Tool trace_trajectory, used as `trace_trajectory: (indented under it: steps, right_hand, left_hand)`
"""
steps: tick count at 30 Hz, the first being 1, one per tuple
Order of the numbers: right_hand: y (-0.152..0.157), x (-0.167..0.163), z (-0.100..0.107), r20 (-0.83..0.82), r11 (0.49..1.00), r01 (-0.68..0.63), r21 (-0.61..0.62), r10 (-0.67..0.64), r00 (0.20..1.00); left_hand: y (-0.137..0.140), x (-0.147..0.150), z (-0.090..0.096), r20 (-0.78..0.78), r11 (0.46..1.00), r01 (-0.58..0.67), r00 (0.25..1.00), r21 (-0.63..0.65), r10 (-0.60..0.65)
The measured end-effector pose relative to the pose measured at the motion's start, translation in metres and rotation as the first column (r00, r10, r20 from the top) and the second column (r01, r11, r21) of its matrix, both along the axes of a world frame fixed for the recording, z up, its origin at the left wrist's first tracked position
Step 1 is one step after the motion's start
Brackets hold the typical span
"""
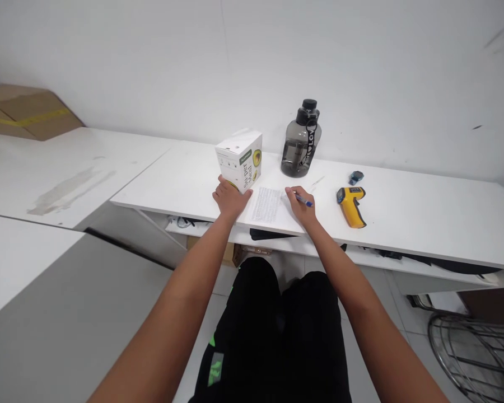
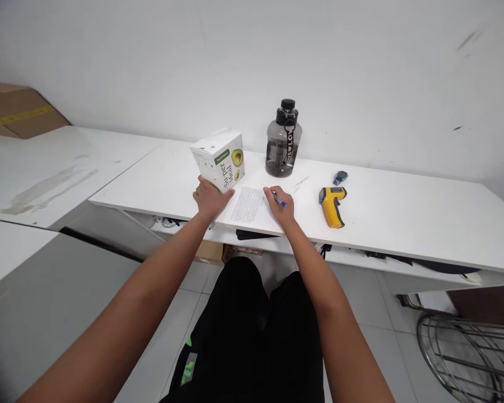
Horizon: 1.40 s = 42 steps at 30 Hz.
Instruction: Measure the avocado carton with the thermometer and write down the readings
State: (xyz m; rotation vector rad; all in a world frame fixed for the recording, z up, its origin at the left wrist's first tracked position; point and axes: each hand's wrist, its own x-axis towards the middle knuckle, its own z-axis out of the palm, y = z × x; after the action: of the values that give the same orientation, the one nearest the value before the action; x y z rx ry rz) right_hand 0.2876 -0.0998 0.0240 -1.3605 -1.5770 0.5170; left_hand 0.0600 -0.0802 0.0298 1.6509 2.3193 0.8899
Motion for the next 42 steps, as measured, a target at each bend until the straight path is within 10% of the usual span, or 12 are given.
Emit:
trace_trajectory:
  steps: [15,23,28,32,42]
  right_hand:
    - [0.019,-0.004,-0.01,0.187,0.99,-0.017,-0.14,0.043,0.981]
    - [0.0,0.037,0.034,0.268,0.99,0.108,-0.09,-0.08,0.96]
    - [-0.026,0.098,0.053,0.623,0.795,0.603,-0.074,-0.435,0.65]
    - [-0.03,0.119,0.041,0.721,0.637,0.737,-0.225,-0.4,0.565]
    - [-0.032,0.124,0.032,0.697,0.671,0.672,-0.313,-0.318,0.643]
  left_hand:
    - [0.003,-0.001,-0.003,0.022,0.999,-0.002,1.0,0.042,0.001]
    - [0.001,0.003,0.0,0.016,0.999,-0.006,1.0,0.049,0.006]
    - [0.001,0.004,0.001,-0.01,0.999,-0.006,1.0,0.05,0.007]
    - [0.001,0.005,0.001,-0.003,0.998,-0.019,1.0,0.063,0.019]
    - [-0.001,0.001,0.005,0.129,0.99,-0.043,0.991,0.136,0.025]
